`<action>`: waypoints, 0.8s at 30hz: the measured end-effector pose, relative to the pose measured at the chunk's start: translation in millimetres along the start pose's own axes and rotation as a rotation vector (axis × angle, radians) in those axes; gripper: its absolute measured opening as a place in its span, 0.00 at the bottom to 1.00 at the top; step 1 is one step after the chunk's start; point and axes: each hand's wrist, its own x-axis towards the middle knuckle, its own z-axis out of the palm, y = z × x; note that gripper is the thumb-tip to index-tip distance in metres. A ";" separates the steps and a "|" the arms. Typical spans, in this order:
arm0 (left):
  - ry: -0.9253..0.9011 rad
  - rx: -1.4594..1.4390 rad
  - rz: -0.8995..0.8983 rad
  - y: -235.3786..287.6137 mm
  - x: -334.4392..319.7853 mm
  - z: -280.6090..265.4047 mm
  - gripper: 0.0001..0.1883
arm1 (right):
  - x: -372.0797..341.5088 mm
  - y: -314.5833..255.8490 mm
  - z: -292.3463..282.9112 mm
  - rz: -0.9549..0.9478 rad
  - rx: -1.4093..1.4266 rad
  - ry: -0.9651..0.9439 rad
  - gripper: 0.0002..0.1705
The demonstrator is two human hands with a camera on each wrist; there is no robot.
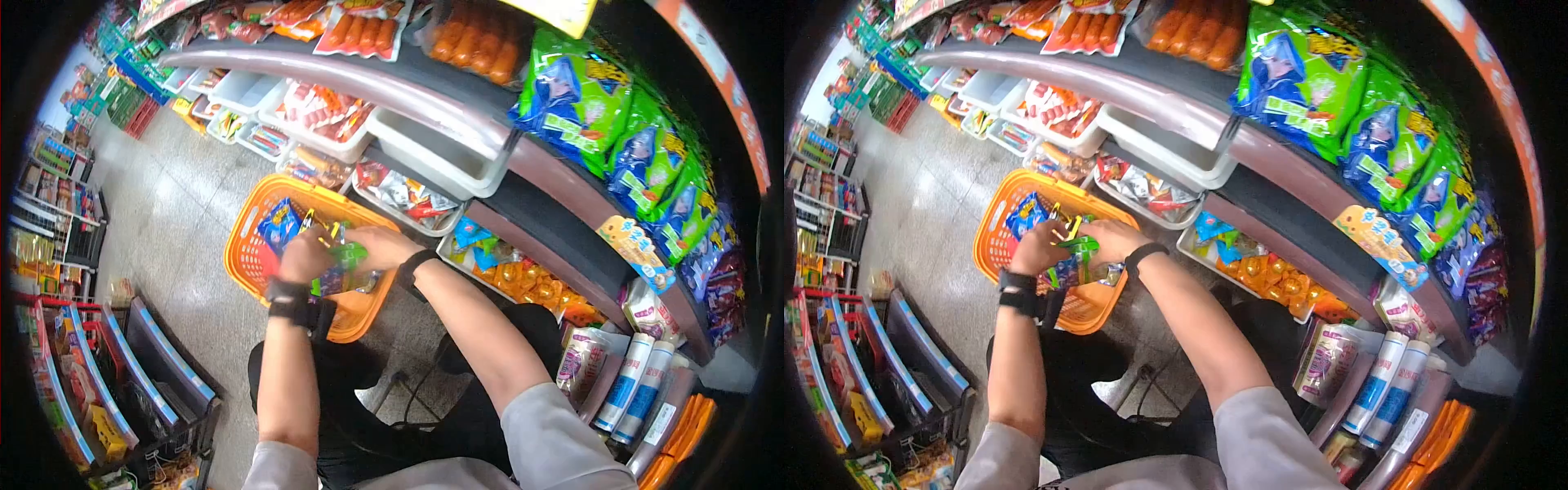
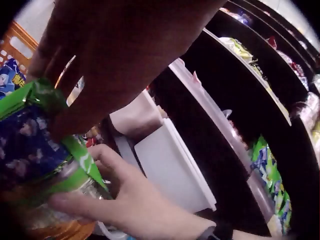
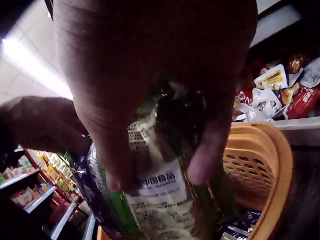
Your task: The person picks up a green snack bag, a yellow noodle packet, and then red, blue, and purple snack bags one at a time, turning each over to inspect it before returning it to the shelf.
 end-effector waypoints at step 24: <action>0.065 -0.034 0.249 -13.7 -1.0 43.9 0.31 | -40.4 5.3 53.8 0.120 -0.427 0.125 0.26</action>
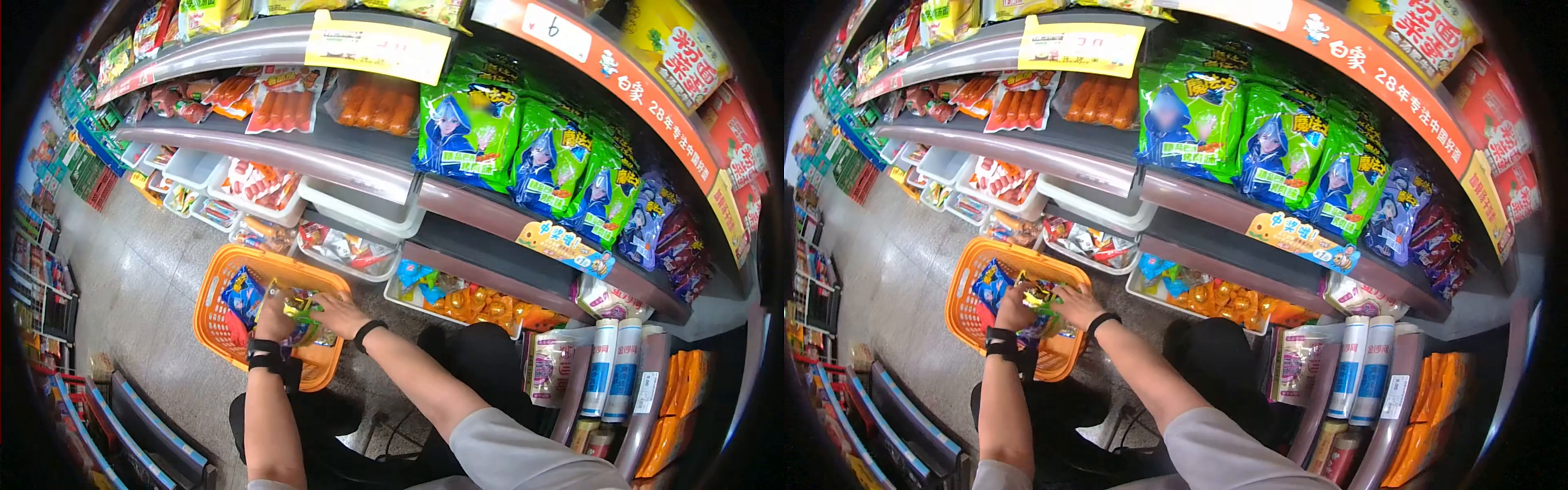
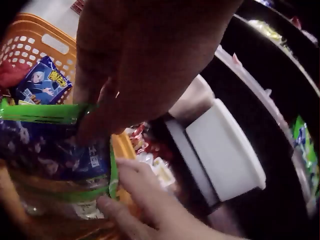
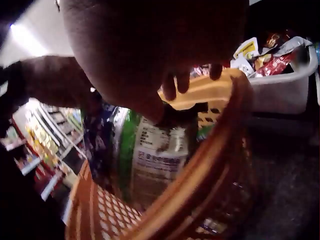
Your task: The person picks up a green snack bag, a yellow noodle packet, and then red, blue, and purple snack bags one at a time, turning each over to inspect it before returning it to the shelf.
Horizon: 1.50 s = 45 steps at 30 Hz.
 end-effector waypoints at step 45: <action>0.011 -1.047 0.161 171.8 -12.9 -129.8 0.36 | -80.7 -18.8 -214.7 -0.029 1.523 0.613 0.26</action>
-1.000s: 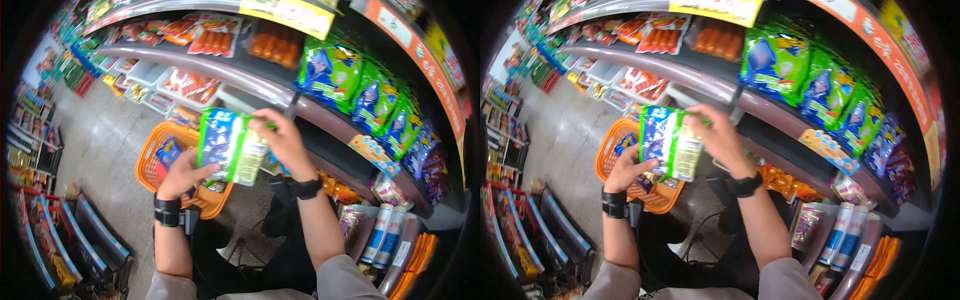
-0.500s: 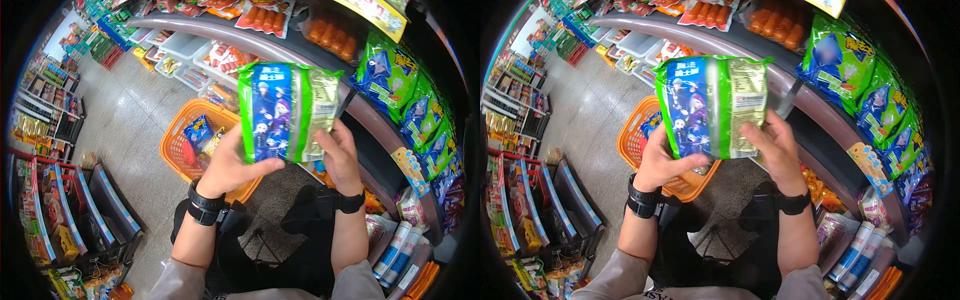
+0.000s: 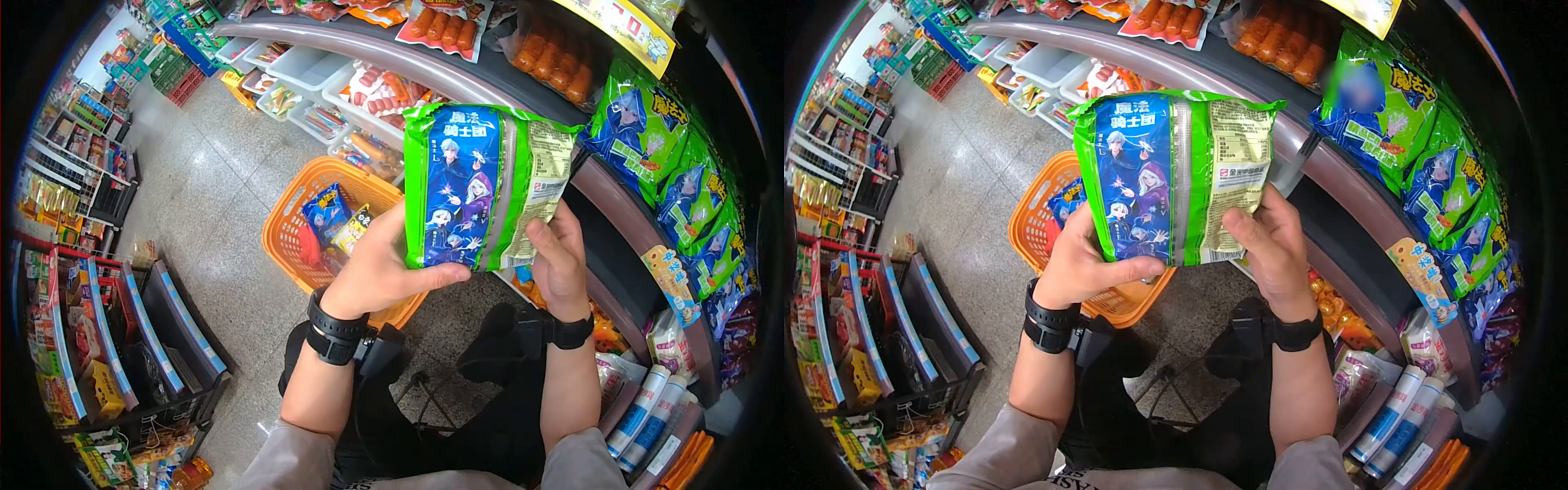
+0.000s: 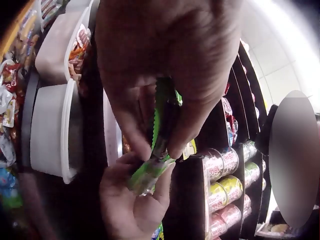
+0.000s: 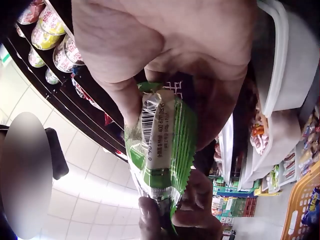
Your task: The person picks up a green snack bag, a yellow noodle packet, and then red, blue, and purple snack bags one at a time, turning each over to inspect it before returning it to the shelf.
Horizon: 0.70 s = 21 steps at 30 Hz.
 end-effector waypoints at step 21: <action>0.042 -0.122 -0.104 2.3 2.2 0.4 0.33 | 0.5 1.2 -6.5 -0.050 -0.090 -0.059 0.20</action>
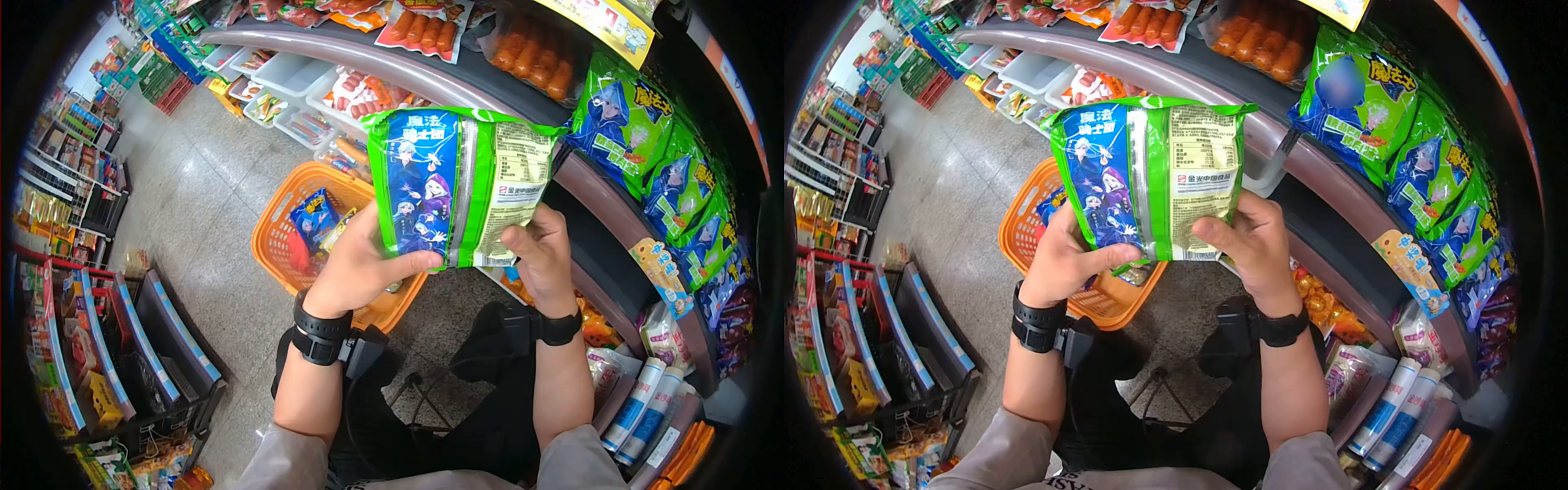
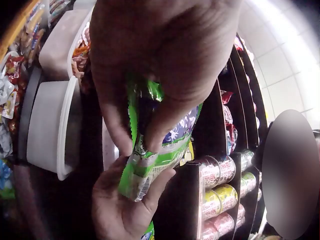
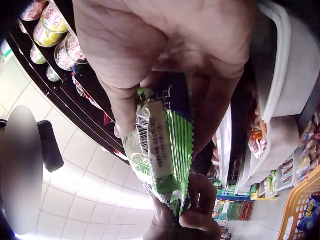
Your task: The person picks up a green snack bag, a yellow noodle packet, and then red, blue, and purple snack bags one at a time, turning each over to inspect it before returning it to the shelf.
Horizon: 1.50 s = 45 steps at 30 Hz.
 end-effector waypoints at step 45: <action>0.162 -0.372 -0.093 -12.7 -4.2 -1.0 0.29 | 33.0 -40.3 -36.0 -0.072 -1.933 0.597 0.29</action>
